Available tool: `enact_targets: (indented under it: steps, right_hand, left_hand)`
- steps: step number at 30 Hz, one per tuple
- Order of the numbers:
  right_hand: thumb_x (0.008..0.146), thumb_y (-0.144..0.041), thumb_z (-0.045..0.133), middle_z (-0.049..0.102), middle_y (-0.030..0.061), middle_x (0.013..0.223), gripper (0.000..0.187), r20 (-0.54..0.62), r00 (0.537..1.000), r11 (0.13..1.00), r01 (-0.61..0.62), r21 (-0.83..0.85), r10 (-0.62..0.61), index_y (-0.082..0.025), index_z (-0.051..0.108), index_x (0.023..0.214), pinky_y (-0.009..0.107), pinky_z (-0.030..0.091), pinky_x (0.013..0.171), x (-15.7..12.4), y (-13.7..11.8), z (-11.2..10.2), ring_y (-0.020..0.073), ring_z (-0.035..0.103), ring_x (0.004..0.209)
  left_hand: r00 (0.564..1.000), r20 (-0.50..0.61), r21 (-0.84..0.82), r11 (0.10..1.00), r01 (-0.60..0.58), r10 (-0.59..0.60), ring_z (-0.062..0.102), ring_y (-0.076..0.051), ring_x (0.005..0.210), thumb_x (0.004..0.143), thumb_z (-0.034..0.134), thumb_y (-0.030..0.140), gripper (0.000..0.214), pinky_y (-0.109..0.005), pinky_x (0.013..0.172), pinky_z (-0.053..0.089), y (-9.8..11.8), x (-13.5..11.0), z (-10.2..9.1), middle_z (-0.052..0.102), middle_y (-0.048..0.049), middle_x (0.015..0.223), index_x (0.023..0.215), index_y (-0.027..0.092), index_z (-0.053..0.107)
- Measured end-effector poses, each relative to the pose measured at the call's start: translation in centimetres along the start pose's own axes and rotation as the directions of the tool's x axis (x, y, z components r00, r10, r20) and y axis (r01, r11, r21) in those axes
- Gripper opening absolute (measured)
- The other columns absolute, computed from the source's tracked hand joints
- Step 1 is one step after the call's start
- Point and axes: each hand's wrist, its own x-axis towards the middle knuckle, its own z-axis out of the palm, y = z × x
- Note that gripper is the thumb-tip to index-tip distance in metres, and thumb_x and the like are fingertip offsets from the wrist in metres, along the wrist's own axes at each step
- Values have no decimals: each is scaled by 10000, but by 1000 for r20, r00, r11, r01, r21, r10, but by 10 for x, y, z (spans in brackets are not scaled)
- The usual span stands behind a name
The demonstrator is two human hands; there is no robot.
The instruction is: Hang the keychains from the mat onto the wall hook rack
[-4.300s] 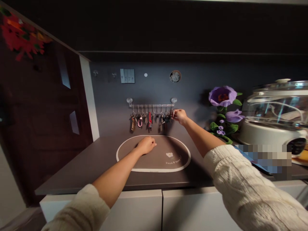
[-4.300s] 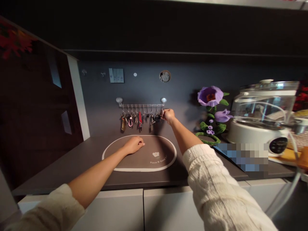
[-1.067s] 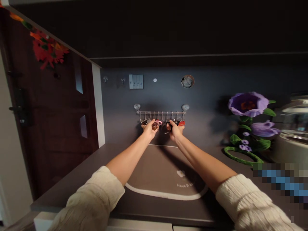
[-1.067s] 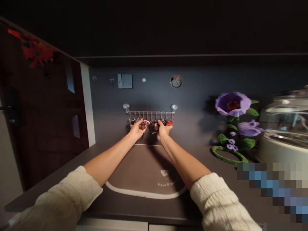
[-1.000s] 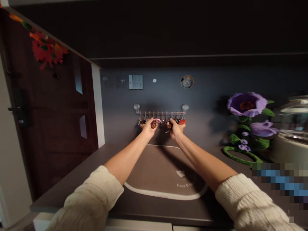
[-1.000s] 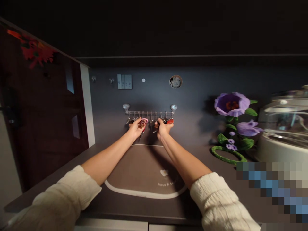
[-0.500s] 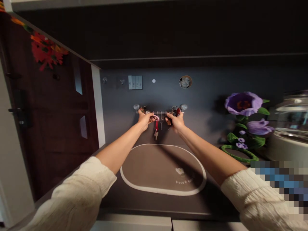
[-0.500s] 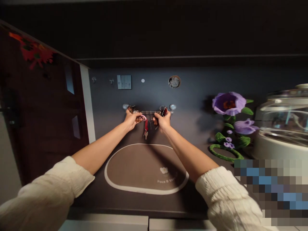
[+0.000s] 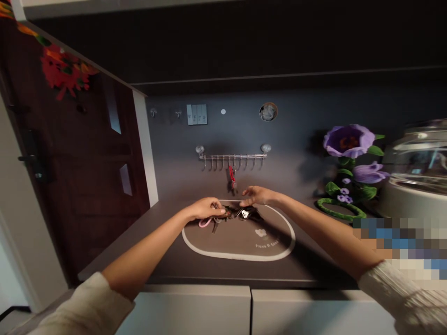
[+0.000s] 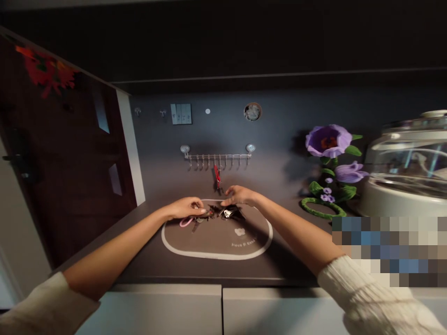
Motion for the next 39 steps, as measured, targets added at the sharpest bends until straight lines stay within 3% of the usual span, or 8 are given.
enact_targets:
  steps: [5, 7, 10, 15, 23, 28, 33, 39]
  right_hand:
    - [406, -377, 801, 625, 68, 837, 528, -410, 909, 990, 14, -140, -71, -174, 581, 842, 327, 444, 745, 31, -15, 15, 233, 575, 866]
    - [434, -416, 780, 612, 99, 967, 632, -514, 856, 986, -33, -163, -57, -166, 544, 964, 352, 419, 816, 49, -19, 27, 250, 559, 947]
    - [521, -495, 710, 608, 131, 994, 619, -563, 826, 977, -137, -165, 21, -148, 520, 997, 366, 418, 811, 73, -19, 46, 263, 564, 955]
    - [733, -298, 542, 640, 113, 890, 192, -614, 789, 953, -196, -230, 13, -151, 561, 855, 290, 423, 754, 91, -22, 65, 217, 601, 875]
    - [800, -318, 454, 637, 51, 723, 198, -689, 713, 985, 12, -169, -127, -156, 569, 803, 225, 423, 634, 83, -58, 48, 140, 589, 647]
    - [766, -270, 522, 586, 11, 559, 140, -591, 796, 987, 44, -158, -130, -140, 573, 752, 195, 380, 497, 77, -70, 29, 83, 490, 446]
    - [632, -134, 611, 515, -17, 418, 73, -185, 983, 962, -56, -267, 6, -103, 606, 698, 183, 321, 397, 40, -48, 23, 62, 404, 360]
    - [461, -56, 670, 655, 30, 675, 426, -38, 995, 742, -93, -664, 91, -127, 668, 881, 221, 449, 563, 5, -27, 10, 145, 583, 597]
  left_hand:
    - [956, -236, 339, 937, -86, 173, 567, -238, 922, 645, 594, 546, 476, -318, 782, 422, -11, -11, 17, 625, -80, 1021, 987, 218, 630]
    - [951, -176, 391, 905, -169, 253, 487, -269, 1102, 690, 562, 527, 531, -374, 915, 365, -14, -14, 26, 545, -90, 1204, 1139, 245, 558]
    - [969, -8, 446, 868, -219, 249, 380, -266, 1222, 762, 451, 553, 592, -413, 996, 292, -16, -18, 34, 443, -83, 1323, 1282, 272, 421]
    - [981, 45, 531, 827, -184, 190, 335, -261, 1250, 803, 296, 608, 630, -437, 1004, 284, -15, -22, 35, 394, -84, 1354, 1339, 278, 322]
    - [972, 54, 596, 774, -214, 227, 383, -252, 1206, 821, 260, 596, 586, -428, 979, 314, -13, -23, 33, 440, -76, 1308, 1304, 285, 377]
    - [973, 47, 615, 761, -207, 227, 384, -254, 1212, 819, 247, 605, 594, -433, 981, 313, -16, -23, 32, 423, -80, 1325, 1306, 289, 370]
    - [970, -6, 613, 767, -188, 243, 375, -263, 1223, 820, 238, 604, 593, -449, 994, 296, -18, -22, 29, 414, -84, 1337, 1284, 273, 403]
    - [945, -247, 460, 884, -81, 215, 402, -238, 1197, 829, 329, 537, 504, -432, 999, 293, -16, -22, 20, 456, -77, 1296, 1201, 233, 481]
